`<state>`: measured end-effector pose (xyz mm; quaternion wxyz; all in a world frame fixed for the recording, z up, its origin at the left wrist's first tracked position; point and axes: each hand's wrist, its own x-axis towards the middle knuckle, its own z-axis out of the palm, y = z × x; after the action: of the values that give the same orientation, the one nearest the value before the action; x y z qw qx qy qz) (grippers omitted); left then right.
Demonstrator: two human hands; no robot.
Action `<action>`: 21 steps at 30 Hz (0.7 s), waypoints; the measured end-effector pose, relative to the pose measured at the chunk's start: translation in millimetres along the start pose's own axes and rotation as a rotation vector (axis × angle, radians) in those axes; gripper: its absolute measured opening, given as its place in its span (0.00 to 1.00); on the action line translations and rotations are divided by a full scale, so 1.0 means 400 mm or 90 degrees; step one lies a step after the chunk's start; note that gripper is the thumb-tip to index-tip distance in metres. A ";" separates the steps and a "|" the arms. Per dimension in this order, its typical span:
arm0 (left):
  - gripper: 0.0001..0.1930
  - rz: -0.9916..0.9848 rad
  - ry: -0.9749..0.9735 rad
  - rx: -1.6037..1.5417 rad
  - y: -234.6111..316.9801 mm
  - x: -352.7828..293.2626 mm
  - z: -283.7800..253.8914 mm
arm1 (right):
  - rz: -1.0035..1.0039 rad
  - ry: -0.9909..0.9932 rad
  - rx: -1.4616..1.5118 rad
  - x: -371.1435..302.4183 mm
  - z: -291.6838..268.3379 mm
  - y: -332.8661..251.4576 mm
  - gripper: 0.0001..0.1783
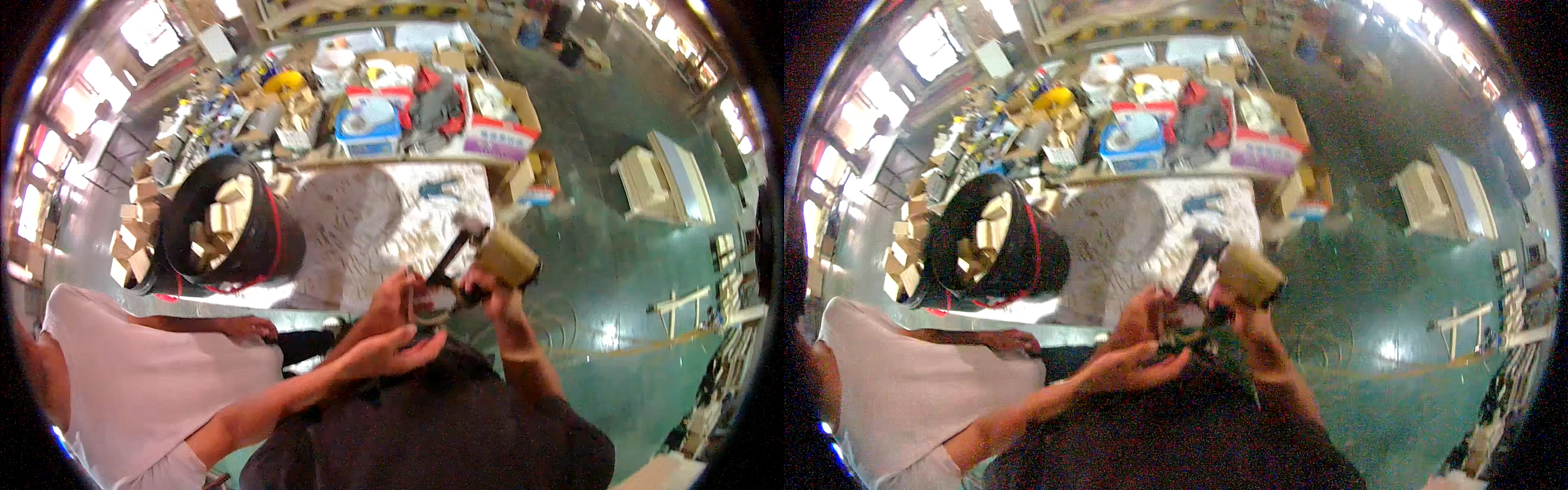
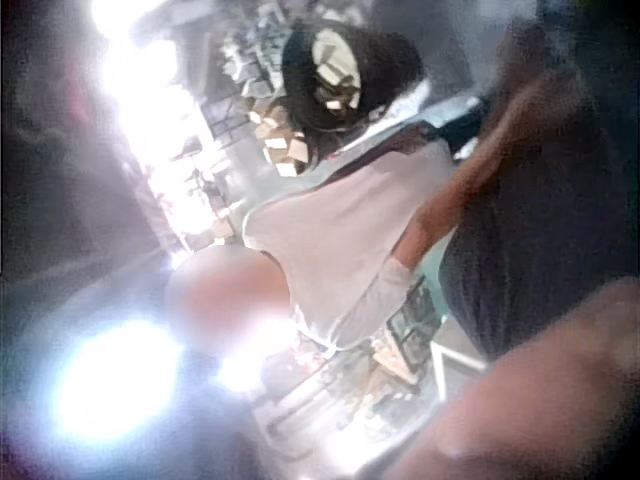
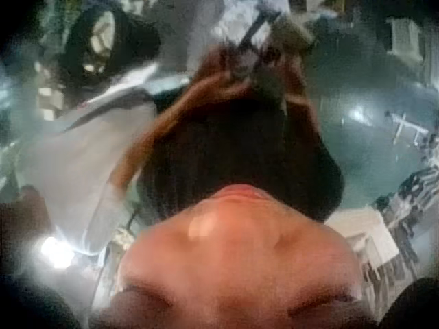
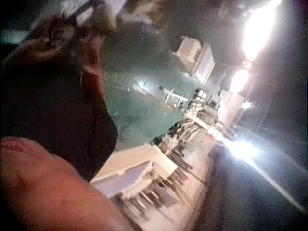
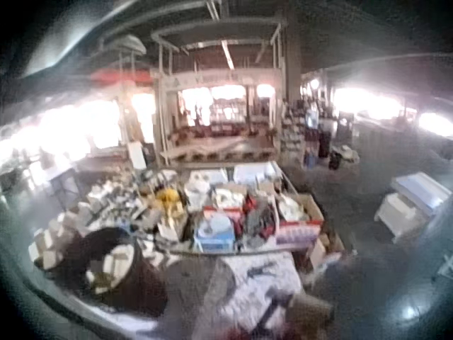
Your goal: The person uses a nail gun to attach wooden slats to a large curved wooden frame. They then pick up a small wooden block and fit it into the frame structure. The person continues to secure the frame components using the nail gun.
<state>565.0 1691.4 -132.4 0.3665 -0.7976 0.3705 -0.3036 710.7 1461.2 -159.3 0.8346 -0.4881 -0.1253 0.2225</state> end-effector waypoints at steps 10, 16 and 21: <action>0.22 0.173 0.032 0.024 0.057 0.119 0.034 | 0.036 0.297 0.214 0.019 -0.145 -0.038 0.10; 0.21 0.210 0.142 -0.049 0.110 0.088 0.066 | 0.013 0.392 0.248 -0.020 -0.222 -0.040 0.12; 0.19 0.292 0.140 0.050 0.080 0.117 0.091 | 0.003 0.393 0.300 0.001 -0.281 -0.018 0.11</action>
<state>606.0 1651.9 -168.1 0.4137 -0.6403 0.5673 -0.3116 760.7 1373.2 -208.5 0.9217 -0.3275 0.1876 0.0896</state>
